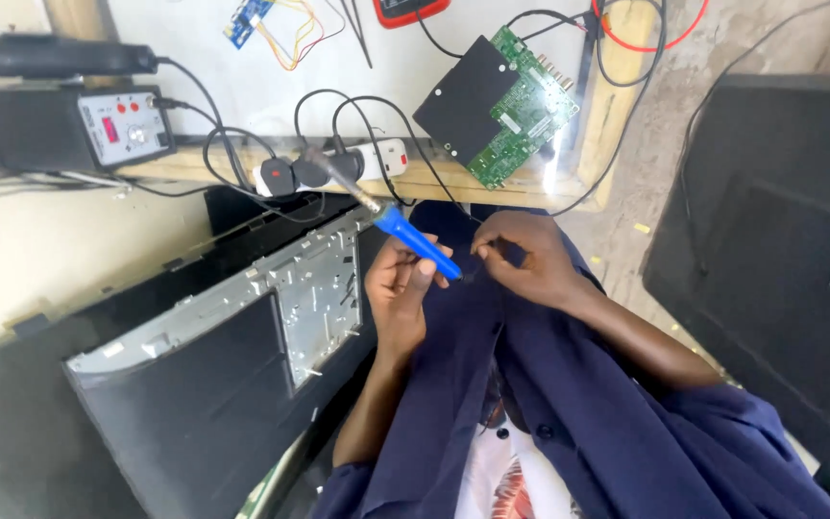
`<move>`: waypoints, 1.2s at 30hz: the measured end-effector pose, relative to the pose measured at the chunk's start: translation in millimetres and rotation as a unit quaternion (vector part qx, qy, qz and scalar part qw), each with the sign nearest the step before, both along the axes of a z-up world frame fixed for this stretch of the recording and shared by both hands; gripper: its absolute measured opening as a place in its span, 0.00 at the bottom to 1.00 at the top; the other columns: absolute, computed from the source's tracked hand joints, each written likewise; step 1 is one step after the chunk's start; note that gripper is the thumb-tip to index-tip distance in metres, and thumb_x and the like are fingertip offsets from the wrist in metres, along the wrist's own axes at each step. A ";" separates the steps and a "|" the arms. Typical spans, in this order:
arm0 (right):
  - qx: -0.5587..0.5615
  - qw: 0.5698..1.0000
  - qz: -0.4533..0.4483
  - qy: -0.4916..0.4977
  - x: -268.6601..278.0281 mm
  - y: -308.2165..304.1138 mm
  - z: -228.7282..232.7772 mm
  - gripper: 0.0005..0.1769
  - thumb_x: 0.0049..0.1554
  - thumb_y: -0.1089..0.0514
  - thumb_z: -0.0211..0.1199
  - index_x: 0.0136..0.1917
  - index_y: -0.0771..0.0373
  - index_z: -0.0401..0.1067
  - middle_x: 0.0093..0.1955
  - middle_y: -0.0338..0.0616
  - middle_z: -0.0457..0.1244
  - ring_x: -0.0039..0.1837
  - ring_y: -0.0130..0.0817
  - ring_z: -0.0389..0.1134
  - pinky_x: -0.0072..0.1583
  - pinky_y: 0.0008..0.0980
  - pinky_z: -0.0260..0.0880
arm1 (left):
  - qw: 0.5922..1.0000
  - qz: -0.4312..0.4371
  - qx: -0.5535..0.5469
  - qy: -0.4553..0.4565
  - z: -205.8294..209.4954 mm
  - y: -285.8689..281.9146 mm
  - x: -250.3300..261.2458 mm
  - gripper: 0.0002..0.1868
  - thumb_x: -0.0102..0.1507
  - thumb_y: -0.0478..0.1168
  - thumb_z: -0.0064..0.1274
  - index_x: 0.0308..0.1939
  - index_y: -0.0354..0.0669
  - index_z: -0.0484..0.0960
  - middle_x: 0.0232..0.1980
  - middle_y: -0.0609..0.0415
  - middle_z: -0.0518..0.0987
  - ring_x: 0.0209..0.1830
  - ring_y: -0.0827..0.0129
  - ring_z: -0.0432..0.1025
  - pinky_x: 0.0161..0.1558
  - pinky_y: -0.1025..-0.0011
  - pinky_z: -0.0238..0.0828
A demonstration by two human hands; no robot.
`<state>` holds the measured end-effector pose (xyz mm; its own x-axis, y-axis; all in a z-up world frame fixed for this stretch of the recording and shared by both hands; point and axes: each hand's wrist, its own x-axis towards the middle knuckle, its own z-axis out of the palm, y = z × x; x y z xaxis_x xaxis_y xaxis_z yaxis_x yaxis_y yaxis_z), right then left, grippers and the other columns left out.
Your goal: Repairing a television circuit board using a soldering iron and solder wire
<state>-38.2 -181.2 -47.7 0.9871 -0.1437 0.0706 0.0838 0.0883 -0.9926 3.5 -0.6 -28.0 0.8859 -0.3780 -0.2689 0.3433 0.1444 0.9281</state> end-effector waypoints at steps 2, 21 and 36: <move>-0.085 0.988 -0.130 -0.004 -1.8 -3.9 -11.1 0.04 0.56 0.65 0.61 0.40 0.69 0.74 0.34 0.54 0.66 0.34 0.52 0.66 0.38 0.44 0.66 | 1.000 0.020 -0.021 0.012 -20.8 8.8 0.8 0.19 0.61 0.39 0.57 0.47 0.23 0.75 0.38 0.34 0.80 0.31 0.63 0.76 0.29 0.74 0.74; -0.264 0.793 -0.543 0.082 -54.7 4.9 -166.7 0.23 0.63 0.58 0.57 0.31 0.78 0.68 0.26 0.55 0.54 0.30 0.43 0.55 0.42 0.42 0.49 | 0.991 -0.082 0.022 -0.104 -82.2 7.9 63.2 0.09 0.63 0.36 0.55 0.42 0.36 0.74 0.41 0.49 0.74 0.31 0.61 0.75 0.31 0.69 0.72; -0.266 0.779 -0.527 0.214 -46.1 11.4 -149.4 0.26 0.69 0.53 0.54 0.38 0.78 0.65 0.33 0.55 0.54 0.39 0.45 0.58 0.47 0.39 0.53 | 0.994 -0.110 0.010 0.006 -81.5 15.5 79.6 0.11 0.60 0.35 0.58 0.40 0.32 0.75 0.37 0.43 0.75 0.32 0.59 0.75 0.31 0.72 0.73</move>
<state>-84.4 -169.8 -197.1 0.2906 -0.9523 0.0929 -0.5170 -0.2380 -0.8222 83.1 14.9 -109.5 0.7792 -0.5565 -0.2883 0.3752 0.0457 0.9258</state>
